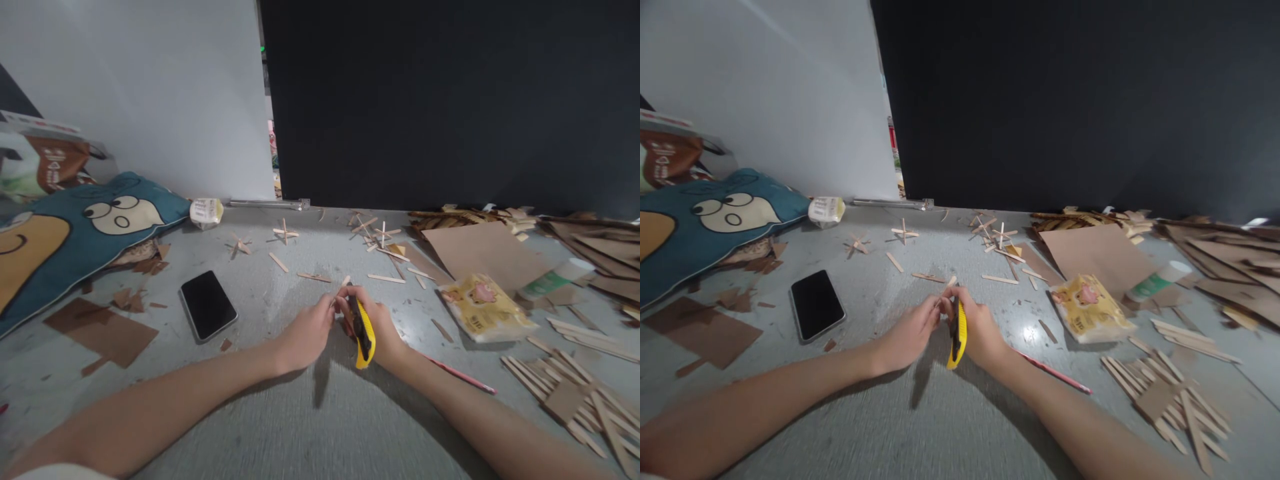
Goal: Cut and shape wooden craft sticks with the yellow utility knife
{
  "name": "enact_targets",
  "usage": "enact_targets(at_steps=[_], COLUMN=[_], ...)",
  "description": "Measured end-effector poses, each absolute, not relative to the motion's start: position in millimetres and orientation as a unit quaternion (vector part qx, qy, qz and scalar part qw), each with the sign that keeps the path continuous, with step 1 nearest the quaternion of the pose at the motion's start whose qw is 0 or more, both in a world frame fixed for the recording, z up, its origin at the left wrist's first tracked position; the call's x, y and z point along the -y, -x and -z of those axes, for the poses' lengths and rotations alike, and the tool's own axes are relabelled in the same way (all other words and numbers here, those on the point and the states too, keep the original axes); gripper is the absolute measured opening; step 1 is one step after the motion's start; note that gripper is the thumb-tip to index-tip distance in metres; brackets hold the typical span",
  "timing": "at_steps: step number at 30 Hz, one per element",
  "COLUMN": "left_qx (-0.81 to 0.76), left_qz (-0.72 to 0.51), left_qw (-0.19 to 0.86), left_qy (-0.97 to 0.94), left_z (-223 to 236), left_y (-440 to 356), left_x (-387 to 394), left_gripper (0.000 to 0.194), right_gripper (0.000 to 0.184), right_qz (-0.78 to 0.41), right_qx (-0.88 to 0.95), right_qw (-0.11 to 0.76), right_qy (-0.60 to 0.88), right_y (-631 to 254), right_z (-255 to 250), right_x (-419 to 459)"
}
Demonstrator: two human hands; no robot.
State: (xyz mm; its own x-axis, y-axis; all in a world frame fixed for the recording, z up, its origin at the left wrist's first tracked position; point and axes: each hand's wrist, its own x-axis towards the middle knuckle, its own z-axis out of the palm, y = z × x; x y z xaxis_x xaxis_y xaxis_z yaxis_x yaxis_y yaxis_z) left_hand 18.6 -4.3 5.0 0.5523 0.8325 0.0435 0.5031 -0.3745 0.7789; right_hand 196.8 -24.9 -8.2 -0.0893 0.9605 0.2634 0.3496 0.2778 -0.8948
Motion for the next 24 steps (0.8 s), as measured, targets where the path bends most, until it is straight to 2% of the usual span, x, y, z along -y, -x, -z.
enact_targets(at_steps=[4, 8, 14, 19, 24], left_qx=[-0.413, -0.397, -0.371, -0.377, -0.391], left_qz=[-0.250, -0.288, -0.328, -0.319, -0.325], left_qw=[0.376, 0.422, 0.472, 0.462, 0.432], left_qy=[-0.791, -0.762, -0.729, -0.737, -0.744], left_z=[-2, 1, 5, -3, -3], left_y=[-18, -18, -18, -16, -14], left_x=[3, 1, -2, 1, 2], left_gripper=[0.026, 0.027, 0.035, 0.039, 0.037], right_gripper=[0.034, 0.033, 0.020, 0.026, 0.033], right_qz=[-0.335, -0.315, -0.149, -0.068, -0.084], right_qx=[0.653, 0.648, 0.715, 0.726, 0.729], right_qw=[0.453, 0.474, 0.490, 0.546, 0.546], right_qy=[0.505, 0.506, 0.476, 0.413, 0.405], right_y=[-194, -192, -196, -198, -195], right_z=[14, 13, 2, -2, -2], right_x=[23, 24, 32, 34, 39])
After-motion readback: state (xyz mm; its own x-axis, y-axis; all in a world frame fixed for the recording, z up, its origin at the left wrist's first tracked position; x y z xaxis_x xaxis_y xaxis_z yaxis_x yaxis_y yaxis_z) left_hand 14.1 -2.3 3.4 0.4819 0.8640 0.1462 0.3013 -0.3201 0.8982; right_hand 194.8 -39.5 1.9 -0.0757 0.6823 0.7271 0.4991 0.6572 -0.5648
